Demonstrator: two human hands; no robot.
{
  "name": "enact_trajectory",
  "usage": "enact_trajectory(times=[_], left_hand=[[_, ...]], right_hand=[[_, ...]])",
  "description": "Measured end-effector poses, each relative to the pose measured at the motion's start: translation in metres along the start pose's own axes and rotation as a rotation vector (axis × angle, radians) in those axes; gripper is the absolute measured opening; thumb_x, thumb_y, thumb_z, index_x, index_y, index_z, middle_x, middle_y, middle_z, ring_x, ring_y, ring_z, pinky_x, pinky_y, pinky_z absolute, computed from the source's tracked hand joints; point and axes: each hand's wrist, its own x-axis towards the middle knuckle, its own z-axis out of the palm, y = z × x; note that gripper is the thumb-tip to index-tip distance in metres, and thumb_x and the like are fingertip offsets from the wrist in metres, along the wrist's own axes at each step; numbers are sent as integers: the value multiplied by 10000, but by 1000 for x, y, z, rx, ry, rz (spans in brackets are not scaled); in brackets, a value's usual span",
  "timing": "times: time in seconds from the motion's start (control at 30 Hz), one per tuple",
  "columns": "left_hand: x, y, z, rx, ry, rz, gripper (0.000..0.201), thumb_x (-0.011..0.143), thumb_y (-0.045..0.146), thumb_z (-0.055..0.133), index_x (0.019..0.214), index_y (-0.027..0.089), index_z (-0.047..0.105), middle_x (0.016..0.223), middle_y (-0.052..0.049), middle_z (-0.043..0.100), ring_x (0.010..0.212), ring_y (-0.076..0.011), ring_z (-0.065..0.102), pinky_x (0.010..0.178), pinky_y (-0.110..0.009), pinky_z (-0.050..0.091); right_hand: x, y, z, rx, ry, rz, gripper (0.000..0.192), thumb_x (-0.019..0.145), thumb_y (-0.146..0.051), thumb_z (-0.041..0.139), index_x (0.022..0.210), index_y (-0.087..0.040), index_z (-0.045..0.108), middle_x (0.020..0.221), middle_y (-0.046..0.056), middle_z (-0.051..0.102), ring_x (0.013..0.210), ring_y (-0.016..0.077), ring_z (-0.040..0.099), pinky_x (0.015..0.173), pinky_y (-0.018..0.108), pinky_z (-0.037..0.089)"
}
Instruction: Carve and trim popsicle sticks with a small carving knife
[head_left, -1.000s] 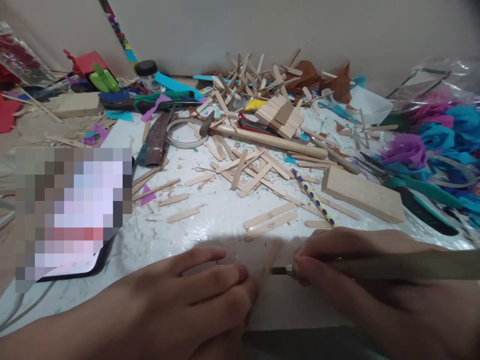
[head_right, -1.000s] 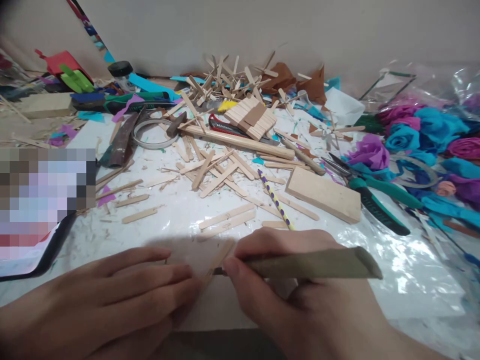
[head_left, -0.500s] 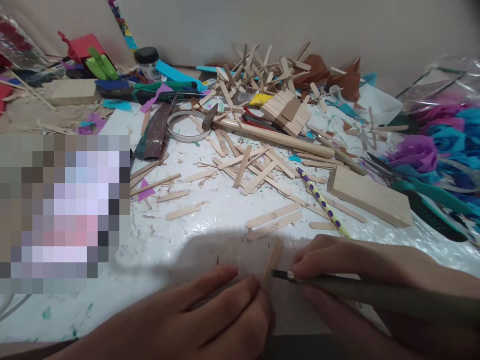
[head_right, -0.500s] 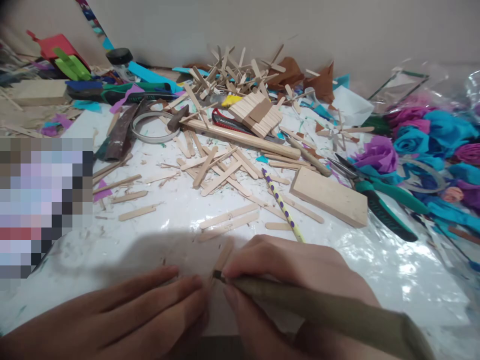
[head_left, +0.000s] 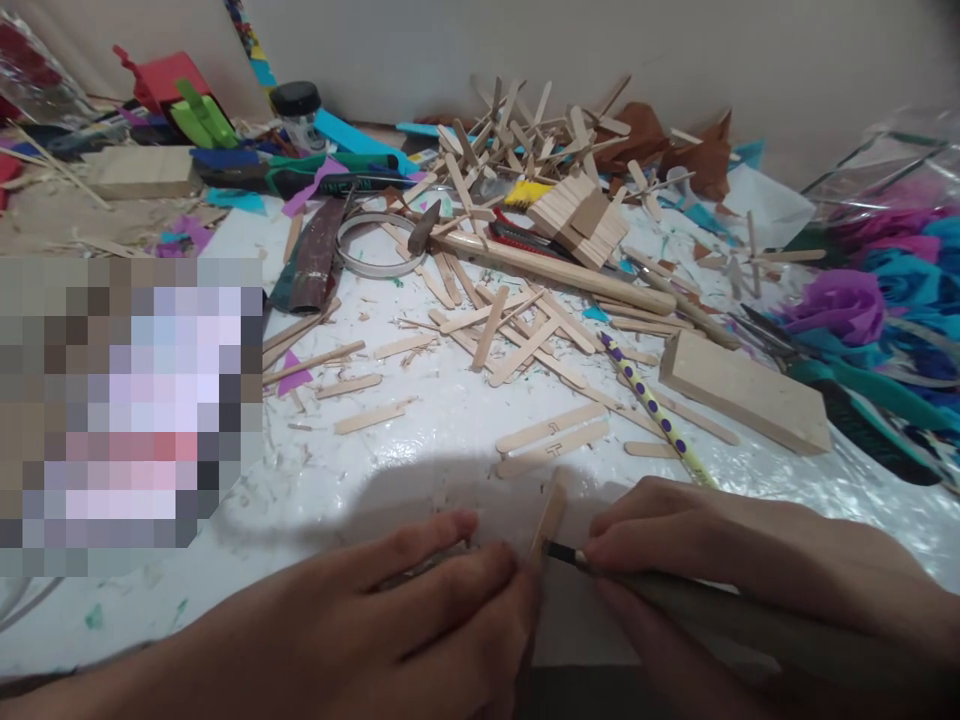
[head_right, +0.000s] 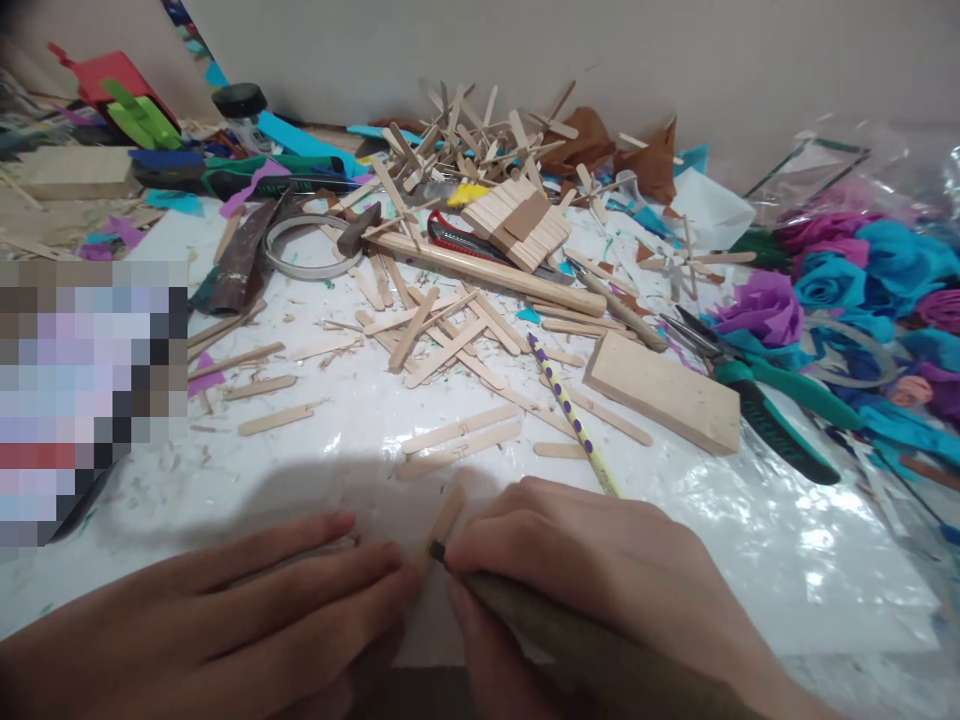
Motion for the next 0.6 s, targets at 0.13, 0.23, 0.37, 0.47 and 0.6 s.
enact_trajectory(times=[0.13,0.23,0.37,0.47,0.6], left_hand=[[1,5,2,-22,8,-51,252,1109,181,541,1256,150,743,1368,16,753,1301,-110,659,1332,-263,256],[2,3,3,-25,5,-50,258,1114,187,534,1269,162,738,1387,32,742,1322,-101,640,1341,-253,215],[3,1,4,-41,0,-67,254,1117,192,534,1261,161,741,1384,37,744,1309,-94,647,1339,-242,216],[3,2,5,-46,9,-72,254,1110,186,546,1270,149,740,1386,21,743,1292,-101,664,1326,-250,276],[2,6,5,-88,42,-100,259,1111,204,550,1275,139,739,1374,2,751,1290,-96,673,1301,-234,339]], right_hand=[[-3,3,2,-59,-1,-40,276,852,-93,595,994,-323,647,864,-30,796,639,174,765,504,275,538],[-4,4,3,-95,-5,-65,263,860,-106,562,989,-325,628,840,-45,782,613,155,746,472,269,497],[-4,4,2,-174,-8,-58,237,875,-120,570,977,-322,637,820,-48,767,577,148,713,463,276,492],[-4,5,-2,-169,-33,-72,232,870,-124,577,973,-315,657,805,-38,754,574,154,703,460,276,487],[-7,5,-3,-139,-113,-126,261,880,-140,608,1033,-311,731,835,-8,765,614,166,718,479,256,517]])
